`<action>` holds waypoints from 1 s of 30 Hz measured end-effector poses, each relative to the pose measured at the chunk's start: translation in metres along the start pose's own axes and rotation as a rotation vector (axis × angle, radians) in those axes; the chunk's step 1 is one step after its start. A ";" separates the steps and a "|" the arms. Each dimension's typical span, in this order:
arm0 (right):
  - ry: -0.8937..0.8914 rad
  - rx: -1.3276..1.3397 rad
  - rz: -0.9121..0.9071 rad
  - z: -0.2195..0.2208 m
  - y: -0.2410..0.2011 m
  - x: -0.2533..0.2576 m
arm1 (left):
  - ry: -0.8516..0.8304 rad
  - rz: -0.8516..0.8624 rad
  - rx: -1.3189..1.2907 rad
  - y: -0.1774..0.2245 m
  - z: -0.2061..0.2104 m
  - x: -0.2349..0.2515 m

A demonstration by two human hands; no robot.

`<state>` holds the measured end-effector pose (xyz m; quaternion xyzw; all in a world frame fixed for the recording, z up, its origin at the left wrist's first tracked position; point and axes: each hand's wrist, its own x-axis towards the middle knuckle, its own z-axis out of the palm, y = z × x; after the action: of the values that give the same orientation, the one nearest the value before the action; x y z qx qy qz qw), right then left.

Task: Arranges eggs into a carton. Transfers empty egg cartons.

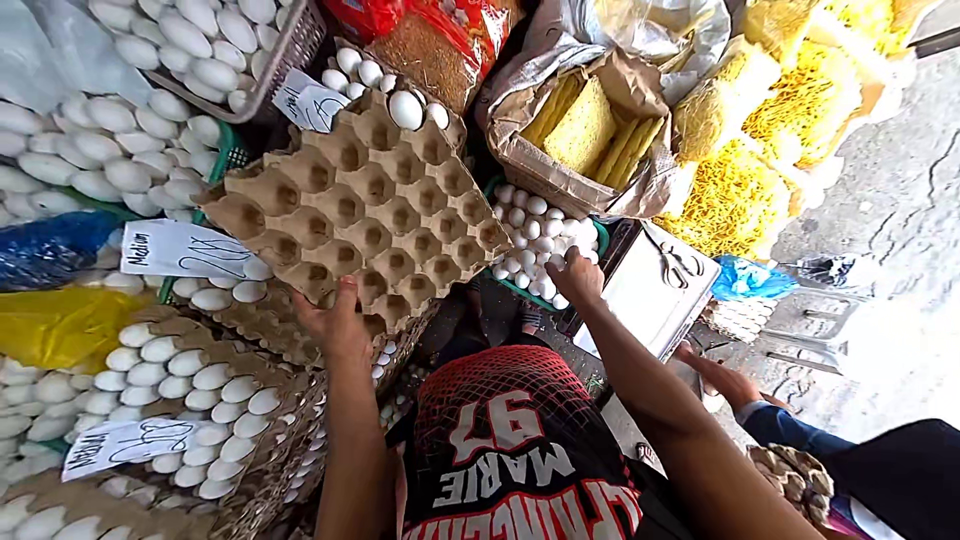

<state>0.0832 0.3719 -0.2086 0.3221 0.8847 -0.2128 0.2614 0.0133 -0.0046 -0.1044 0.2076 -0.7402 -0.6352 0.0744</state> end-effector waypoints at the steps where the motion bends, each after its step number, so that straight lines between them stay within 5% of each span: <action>1: 0.007 -0.007 0.000 0.003 0.001 -0.002 | -0.014 -0.001 0.020 -0.001 -0.002 -0.002; 4: 0.080 0.159 -0.050 -0.013 0.001 -0.004 | -0.072 0.014 0.102 -0.002 -0.001 -0.008; 7: 0.224 0.595 -0.301 -0.056 -0.027 -0.010 | -0.140 0.060 0.108 -0.001 0.005 -0.017; 11: 0.144 1.032 -0.558 -0.112 -0.092 -0.015 | -0.251 0.101 0.105 -0.002 0.019 -0.031; 17: 0.240 0.933 -0.460 -0.121 -0.129 -0.002 | -0.254 0.211 0.186 -0.001 0.028 -0.045; 30: 0.140 0.933 -0.453 -0.111 -0.125 -0.003 | -0.215 0.061 0.162 -0.024 0.027 -0.052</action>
<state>-0.0361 0.3431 -0.0945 0.2184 0.7584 -0.6137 -0.0221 0.0554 0.0379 -0.1243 0.1211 -0.7987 -0.5894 -0.0032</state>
